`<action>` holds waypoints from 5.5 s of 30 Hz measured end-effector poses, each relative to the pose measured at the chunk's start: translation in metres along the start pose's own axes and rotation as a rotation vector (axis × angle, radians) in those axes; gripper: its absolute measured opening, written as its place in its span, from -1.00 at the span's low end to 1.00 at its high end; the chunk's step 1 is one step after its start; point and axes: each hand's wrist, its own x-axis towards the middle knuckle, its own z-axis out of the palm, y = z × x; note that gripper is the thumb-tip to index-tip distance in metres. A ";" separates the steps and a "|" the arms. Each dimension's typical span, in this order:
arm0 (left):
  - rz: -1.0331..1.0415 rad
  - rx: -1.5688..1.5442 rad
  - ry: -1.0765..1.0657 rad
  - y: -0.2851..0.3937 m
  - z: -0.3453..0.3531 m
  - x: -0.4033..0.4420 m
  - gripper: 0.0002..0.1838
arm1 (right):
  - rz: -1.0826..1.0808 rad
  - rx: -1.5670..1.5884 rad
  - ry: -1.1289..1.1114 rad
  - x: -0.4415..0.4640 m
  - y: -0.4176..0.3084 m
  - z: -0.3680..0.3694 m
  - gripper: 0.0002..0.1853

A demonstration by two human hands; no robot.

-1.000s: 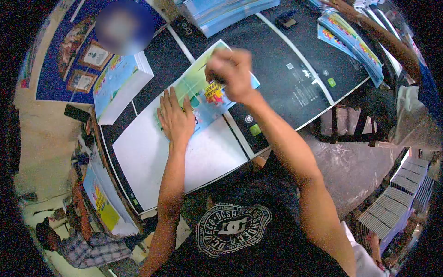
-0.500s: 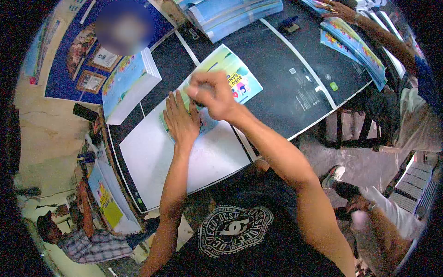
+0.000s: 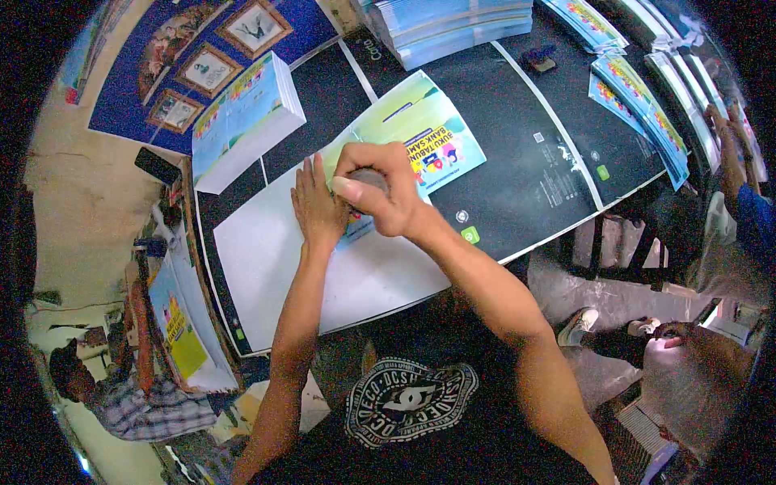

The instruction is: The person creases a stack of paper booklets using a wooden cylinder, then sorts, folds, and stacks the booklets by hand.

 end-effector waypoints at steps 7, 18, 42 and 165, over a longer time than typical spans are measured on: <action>0.007 0.041 -0.004 -0.004 -0.001 -0.005 -0.31 | 0.224 -0.177 -0.020 -0.024 0.061 -0.002 -0.69; 0.014 0.006 0.052 0.001 -0.001 0.007 -0.32 | 0.197 -0.285 0.103 -0.025 0.060 -0.034 -0.63; 0.093 -0.045 0.074 -0.006 0.006 0.006 -0.33 | 0.106 -0.236 0.314 -0.029 0.016 -0.098 -0.60; -0.398 -1.830 -0.889 0.044 -0.018 0.013 -0.37 | 0.108 -0.941 0.867 -0.017 0.030 -0.315 -0.48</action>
